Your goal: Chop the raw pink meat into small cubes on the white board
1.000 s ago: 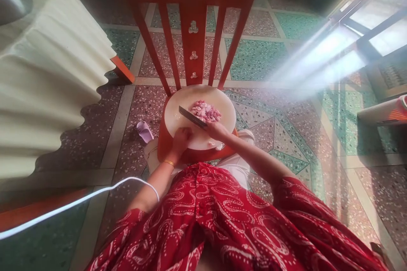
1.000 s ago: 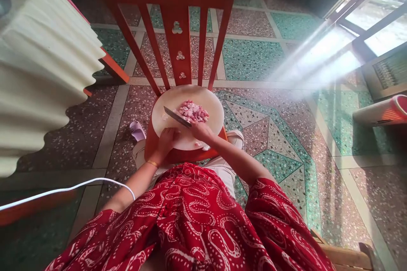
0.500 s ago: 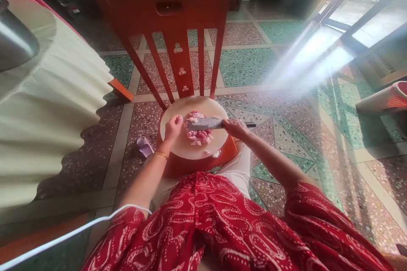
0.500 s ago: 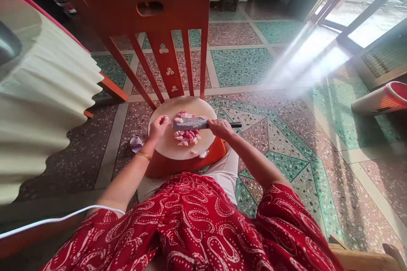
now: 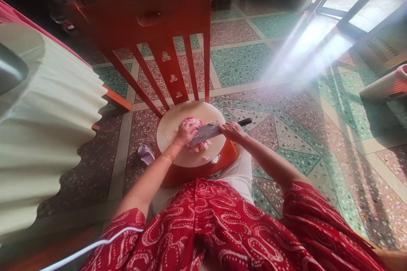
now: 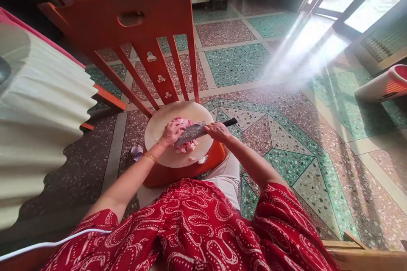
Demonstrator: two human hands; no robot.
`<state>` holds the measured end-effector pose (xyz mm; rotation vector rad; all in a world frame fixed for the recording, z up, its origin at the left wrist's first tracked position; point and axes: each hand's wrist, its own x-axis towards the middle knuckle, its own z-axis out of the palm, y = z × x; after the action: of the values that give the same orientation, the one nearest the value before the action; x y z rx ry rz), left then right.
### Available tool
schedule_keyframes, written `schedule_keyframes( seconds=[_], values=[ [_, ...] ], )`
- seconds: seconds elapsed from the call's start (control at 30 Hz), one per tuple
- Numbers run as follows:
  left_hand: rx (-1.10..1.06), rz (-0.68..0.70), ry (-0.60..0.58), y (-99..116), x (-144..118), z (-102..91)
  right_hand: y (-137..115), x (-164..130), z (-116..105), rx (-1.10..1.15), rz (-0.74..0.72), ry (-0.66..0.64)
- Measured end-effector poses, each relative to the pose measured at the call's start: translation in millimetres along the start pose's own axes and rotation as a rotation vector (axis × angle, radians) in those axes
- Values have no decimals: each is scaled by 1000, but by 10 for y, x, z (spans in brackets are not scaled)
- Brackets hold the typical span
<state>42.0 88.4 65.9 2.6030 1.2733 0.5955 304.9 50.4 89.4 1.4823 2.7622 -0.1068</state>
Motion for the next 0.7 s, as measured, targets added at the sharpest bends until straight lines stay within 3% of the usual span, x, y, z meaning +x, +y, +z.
schedule_keyframes(
  seconds=[0.13, 0.23, 0.3, 0.37, 0.43, 0.5, 0.6, 0.7],
  values=[
    [47, -54, -5, -256, 18, -24, 119, -62, 40, 4, -19, 28],
    [92, -130, 57, -327, 152, -107, 106, -6, 60, -11, -81, 27],
    [81, -121, 92, -260, 255, -158, 65, 63, 66, -17, -145, 39],
    [21, -3, 67, -116, 339, -166, 11, 135, 65, -27, -210, 60],
    [-38, 157, -48, 41, 400, -125, -42, 193, 55, -38, -264, 78],
    [-39, 197, -107, 136, 446, -67, -83, 223, 34, -41, -299, 88],
    [28, 104, -94, 70, 502, -52, -101, 203, -20, -40, -320, 79],
    [56, -12, -59, -181, 476, -169, -58, 97, -77, -27, -259, 44]
  ],
)
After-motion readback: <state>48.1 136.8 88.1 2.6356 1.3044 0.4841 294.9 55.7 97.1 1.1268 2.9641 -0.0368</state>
